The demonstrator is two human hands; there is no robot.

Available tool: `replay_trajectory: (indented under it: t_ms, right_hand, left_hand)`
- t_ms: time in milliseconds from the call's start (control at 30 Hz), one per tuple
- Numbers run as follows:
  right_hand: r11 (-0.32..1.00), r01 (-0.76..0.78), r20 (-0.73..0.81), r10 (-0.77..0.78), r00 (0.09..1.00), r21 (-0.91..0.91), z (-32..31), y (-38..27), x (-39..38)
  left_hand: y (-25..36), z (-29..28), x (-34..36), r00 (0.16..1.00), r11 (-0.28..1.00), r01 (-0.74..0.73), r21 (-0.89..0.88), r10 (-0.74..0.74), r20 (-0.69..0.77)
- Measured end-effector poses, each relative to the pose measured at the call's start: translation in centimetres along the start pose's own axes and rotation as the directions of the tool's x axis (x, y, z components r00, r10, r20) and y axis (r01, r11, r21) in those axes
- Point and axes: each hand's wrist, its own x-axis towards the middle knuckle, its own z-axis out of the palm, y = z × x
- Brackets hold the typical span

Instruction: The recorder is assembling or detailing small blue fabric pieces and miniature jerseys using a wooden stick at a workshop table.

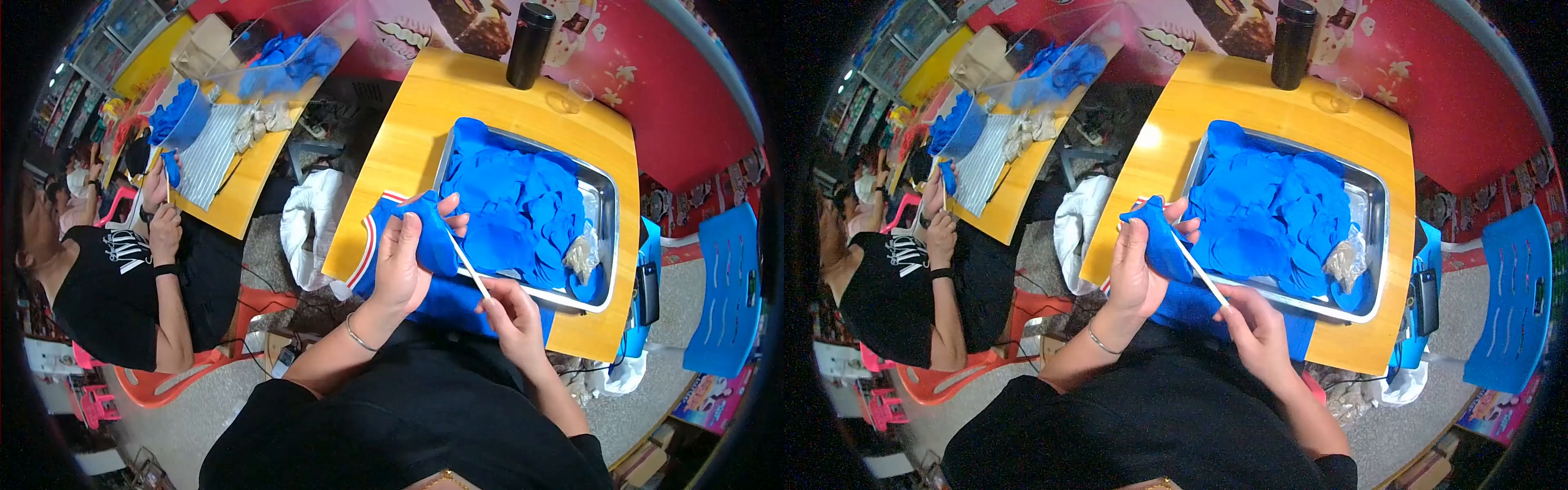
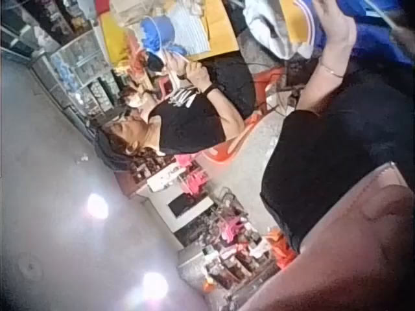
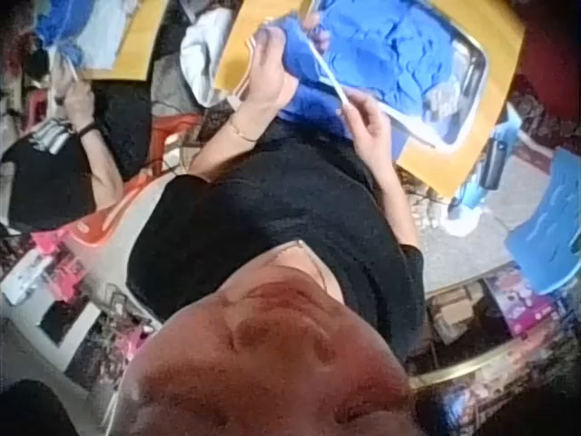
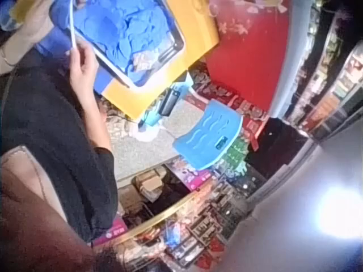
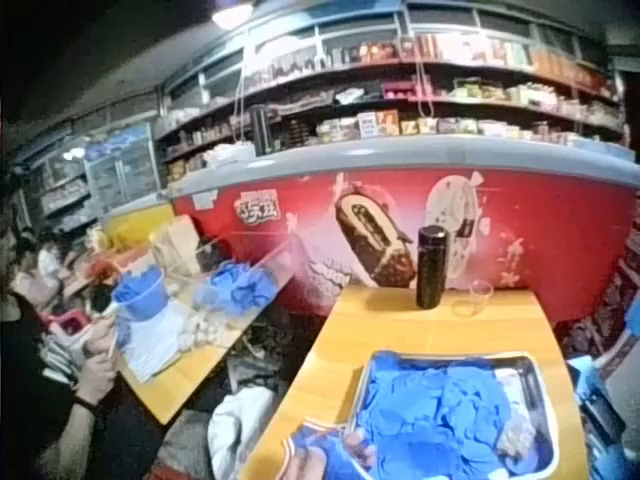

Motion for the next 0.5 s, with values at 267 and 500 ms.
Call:
replay_trajectory:
  t_ms: [267, 500]
  right_hand:
    - [0.876, 0.321, -0.086, -0.373, 0.924, -0.36, -0.1, -0.6, 0.7]
    - [0.668, 0.371, -0.074, -0.538, 0.84, -0.645, -0.1, -0.8, 1.5]
  left_hand:
    - [1.6, -0.6, -0.3, 1.0, 0.997, 0.004, 0.079, -0.005, 0.014]
    - [2.1, -0.6, 0.0, 0.995, 0.996, 0.037, 0.085, -0.045, 0.091]
